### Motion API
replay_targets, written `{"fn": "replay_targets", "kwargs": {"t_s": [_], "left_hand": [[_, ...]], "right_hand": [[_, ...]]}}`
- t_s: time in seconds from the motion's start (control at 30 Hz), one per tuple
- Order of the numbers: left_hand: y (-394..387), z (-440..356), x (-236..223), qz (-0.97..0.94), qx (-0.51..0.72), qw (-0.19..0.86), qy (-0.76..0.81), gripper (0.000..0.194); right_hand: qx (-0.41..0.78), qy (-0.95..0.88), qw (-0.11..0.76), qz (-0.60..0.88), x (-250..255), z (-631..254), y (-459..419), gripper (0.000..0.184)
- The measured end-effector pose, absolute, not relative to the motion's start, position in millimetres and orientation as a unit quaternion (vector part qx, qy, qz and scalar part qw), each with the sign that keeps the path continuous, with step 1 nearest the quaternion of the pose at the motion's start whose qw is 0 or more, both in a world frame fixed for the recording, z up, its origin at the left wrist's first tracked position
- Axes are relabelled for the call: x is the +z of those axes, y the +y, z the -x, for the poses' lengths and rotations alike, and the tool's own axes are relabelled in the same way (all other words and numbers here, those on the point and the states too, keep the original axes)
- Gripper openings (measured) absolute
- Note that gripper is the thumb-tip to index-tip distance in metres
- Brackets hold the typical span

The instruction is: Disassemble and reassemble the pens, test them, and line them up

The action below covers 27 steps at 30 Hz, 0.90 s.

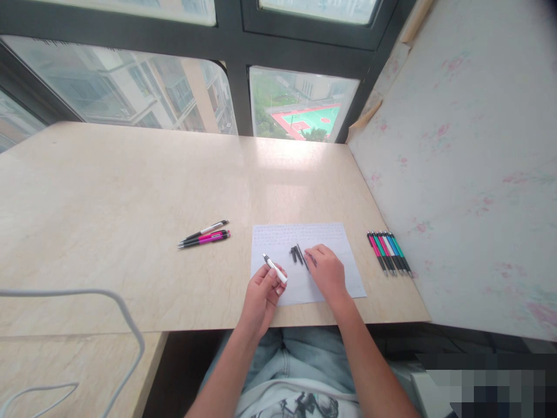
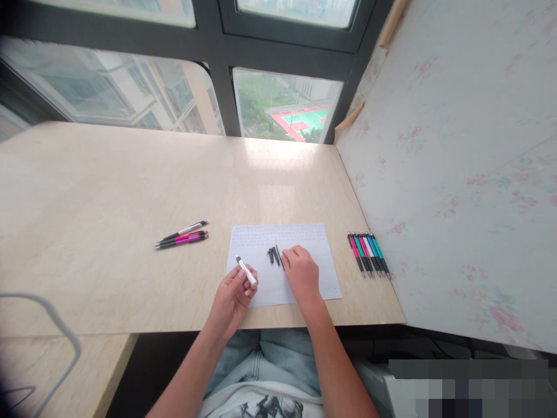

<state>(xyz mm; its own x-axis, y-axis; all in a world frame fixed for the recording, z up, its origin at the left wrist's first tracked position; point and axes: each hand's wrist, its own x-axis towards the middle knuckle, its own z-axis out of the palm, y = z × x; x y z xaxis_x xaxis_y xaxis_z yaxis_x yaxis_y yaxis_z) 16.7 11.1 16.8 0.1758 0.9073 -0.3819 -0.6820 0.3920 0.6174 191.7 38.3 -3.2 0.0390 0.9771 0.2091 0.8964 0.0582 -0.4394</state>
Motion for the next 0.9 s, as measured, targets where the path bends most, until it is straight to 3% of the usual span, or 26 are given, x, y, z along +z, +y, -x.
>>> {"fn": "replay_targets", "kwargs": {"t_s": [0.13, 0.33, 0.5, 0.9], "left_hand": [[12, -17, 17, -0.136, 0.529, 0.756, 0.36, 0.021], [14, -17, 15, -0.095, 0.538, 0.758, 0.357, 0.021], [13, -18, 14, -0.1, 0.545, 0.752, 0.358, 0.02], [5, -22, 16, -0.12, 0.539, 0.75, 0.364, 0.02]], "right_hand": [[0.121, -0.666, 0.296, 0.674, 0, -193, 37, 0.019], [0.298, -0.596, 0.444, 0.6, 25, -182, 9, 0.014], [0.377, -0.585, 0.477, 0.536, 41, -163, -11, 0.011], [0.341, -0.584, 0.482, 0.557, 44, -157, -11, 0.01]]}}
